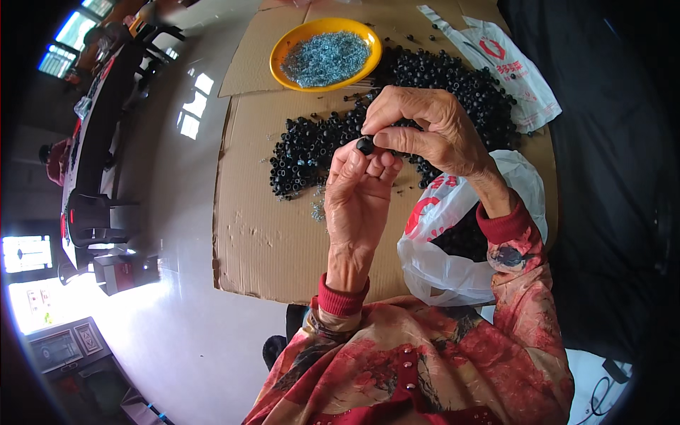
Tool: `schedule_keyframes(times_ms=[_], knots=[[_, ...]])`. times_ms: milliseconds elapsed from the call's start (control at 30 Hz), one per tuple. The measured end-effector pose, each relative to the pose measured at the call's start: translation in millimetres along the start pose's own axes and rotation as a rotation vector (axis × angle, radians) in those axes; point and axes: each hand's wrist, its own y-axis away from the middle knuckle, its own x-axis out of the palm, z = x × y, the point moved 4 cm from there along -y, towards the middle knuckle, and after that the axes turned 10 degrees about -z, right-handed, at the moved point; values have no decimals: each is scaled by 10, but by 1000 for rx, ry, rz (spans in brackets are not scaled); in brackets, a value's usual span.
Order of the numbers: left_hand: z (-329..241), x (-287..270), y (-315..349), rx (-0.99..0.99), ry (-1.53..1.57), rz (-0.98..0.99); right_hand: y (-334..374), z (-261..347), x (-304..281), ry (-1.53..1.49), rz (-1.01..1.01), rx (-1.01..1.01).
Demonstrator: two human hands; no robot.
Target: The person is inserting small silver pins into small black plastic circular components.
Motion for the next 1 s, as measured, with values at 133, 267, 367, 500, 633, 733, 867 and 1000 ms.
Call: schedule_keyframes(times_ms=[133, 267, 367, 500, 633, 733, 867, 1000], knots=[[27, -14, -18, -18, 6, -7, -8, -26, -30, -27, -18, -43], [45, -27, -13, -38, 0, -27, -4, -112, -69, -94, 32, 116], [54, -35, -20, -43, -1, -36, -20, -123, -61, -126, 46, 136], [76, -69, -39, -77, -8, -33, -37, -127, -68, -108, 86, 124], [51, -52, -32, -101, -36, -5, -37, -128, -61, -122, 108, 155], [46, -50, -35, -97, -23, 0, -38, -100, -73, -86, 74, 159], [62, -48, -17, -90, -20, 49, -6, -39, -104, -55, 52, 116], [76, -30, -12, -75, -57, 59, -19, 82, -114, 214, 45, -105]])
